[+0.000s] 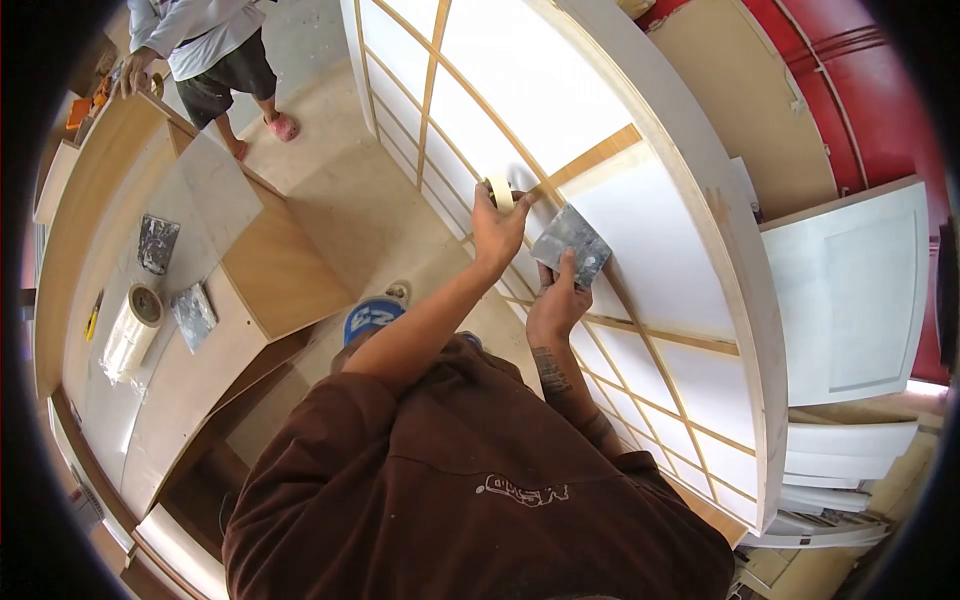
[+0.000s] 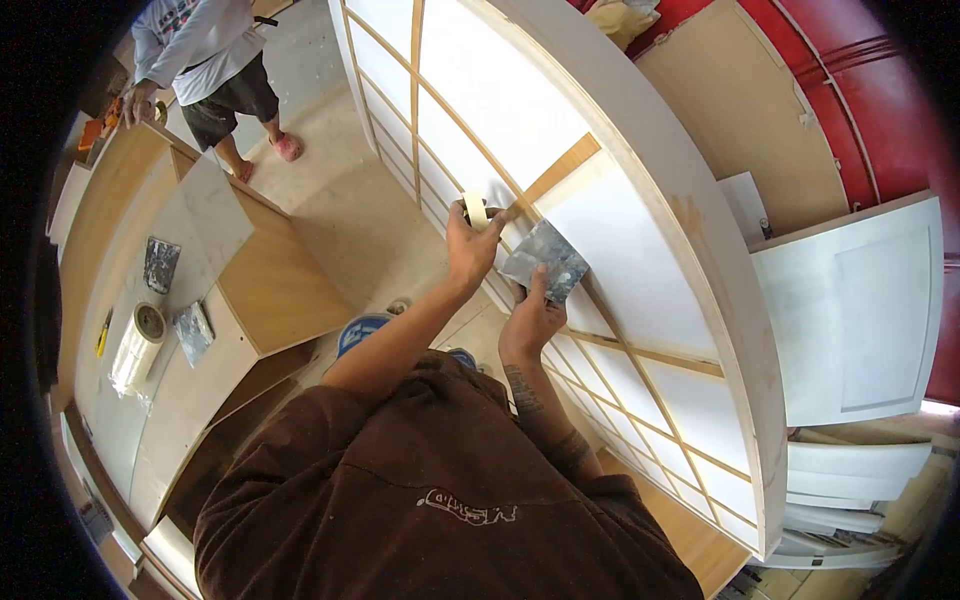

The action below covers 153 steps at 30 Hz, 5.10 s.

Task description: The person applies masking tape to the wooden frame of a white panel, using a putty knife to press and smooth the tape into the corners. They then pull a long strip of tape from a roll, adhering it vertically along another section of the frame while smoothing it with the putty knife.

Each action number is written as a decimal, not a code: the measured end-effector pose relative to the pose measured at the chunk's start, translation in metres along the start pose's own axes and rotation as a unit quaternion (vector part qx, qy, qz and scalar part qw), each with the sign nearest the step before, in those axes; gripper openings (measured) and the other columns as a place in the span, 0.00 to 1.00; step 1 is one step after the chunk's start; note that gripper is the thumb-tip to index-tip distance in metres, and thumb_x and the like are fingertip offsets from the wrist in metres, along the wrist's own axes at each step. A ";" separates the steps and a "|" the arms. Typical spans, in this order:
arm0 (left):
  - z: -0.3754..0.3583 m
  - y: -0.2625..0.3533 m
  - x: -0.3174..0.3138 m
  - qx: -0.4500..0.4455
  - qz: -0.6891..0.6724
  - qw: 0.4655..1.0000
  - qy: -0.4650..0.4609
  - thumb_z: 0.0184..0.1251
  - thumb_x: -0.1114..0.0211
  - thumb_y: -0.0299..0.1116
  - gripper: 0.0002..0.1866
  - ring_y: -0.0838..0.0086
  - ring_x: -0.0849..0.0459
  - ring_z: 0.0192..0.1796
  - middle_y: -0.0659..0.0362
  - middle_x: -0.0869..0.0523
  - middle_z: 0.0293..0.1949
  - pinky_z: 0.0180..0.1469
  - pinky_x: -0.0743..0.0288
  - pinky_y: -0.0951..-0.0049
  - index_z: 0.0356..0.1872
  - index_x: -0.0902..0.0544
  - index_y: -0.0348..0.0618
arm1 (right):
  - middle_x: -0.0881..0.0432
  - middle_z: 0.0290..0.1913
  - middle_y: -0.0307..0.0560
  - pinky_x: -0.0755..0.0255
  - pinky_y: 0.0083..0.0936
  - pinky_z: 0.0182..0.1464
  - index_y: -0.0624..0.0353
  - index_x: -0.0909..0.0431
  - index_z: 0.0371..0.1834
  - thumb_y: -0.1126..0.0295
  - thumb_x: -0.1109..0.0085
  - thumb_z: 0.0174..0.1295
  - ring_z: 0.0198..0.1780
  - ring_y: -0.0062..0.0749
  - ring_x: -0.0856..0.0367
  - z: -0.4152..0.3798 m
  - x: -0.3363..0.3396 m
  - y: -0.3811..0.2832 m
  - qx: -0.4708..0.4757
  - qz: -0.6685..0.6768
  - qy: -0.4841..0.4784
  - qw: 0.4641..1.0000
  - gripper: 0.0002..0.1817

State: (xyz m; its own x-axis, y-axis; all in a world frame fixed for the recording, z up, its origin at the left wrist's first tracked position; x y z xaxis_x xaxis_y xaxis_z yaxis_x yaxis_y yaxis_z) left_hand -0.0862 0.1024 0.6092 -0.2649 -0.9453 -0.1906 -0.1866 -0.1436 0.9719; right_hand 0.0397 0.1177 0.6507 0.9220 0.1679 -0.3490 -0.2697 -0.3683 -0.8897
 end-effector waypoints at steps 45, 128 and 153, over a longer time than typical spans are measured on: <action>-0.023 0.032 0.001 -0.063 0.039 0.995 -0.069 0.64 0.21 0.30 0.25 0.72 0.11 0.43 0.53 0.09 0.42 0.47 0.16 0.69 0.54 0.27 0.34 | 0.15 0.57 0.48 0.19 0.32 0.60 0.68 0.20 0.59 0.70 0.36 0.75 0.55 0.33 0.15 -0.008 0.070 0.002 -0.073 -0.009 -0.066 0.995 0.16; -0.025 0.009 -0.041 -0.369 0.300 0.878 0.054 0.55 0.26 0.23 0.24 0.50 0.19 0.48 0.46 0.14 0.44 0.56 0.28 0.53 0.54 0.24 0.31 | 0.12 0.48 0.52 0.15 0.34 0.52 0.73 0.18 0.54 0.71 0.35 0.73 0.47 0.35 0.12 -0.055 0.174 -0.006 -0.080 -0.142 -0.056 0.985 0.14; -0.029 0.028 -0.060 -0.277 0.367 0.886 0.066 0.57 0.28 0.24 0.21 0.48 0.23 0.55 0.43 0.16 0.50 0.63 0.31 0.50 0.49 0.24 0.27 | 0.12 0.46 0.51 0.13 0.33 0.49 0.74 0.18 0.52 0.72 0.34 0.72 0.44 0.35 0.12 -0.048 0.188 -0.010 -0.095 -0.154 -0.049 0.982 0.14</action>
State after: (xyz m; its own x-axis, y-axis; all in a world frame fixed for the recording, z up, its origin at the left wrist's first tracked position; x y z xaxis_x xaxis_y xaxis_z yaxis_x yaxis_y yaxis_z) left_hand -0.0483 0.1471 0.6520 -0.0034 -0.8645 0.5026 0.4922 0.4361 0.7534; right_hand 0.2291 0.1089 0.6082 0.9179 0.3821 -0.1068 0.0830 -0.4482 -0.8901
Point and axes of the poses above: each hand's wrist, its own z-axis towards the middle knuckle, its own x-axis out of the back of the hand, y = z × x, the point moved 1 cm from there along z, towards the middle knuckle
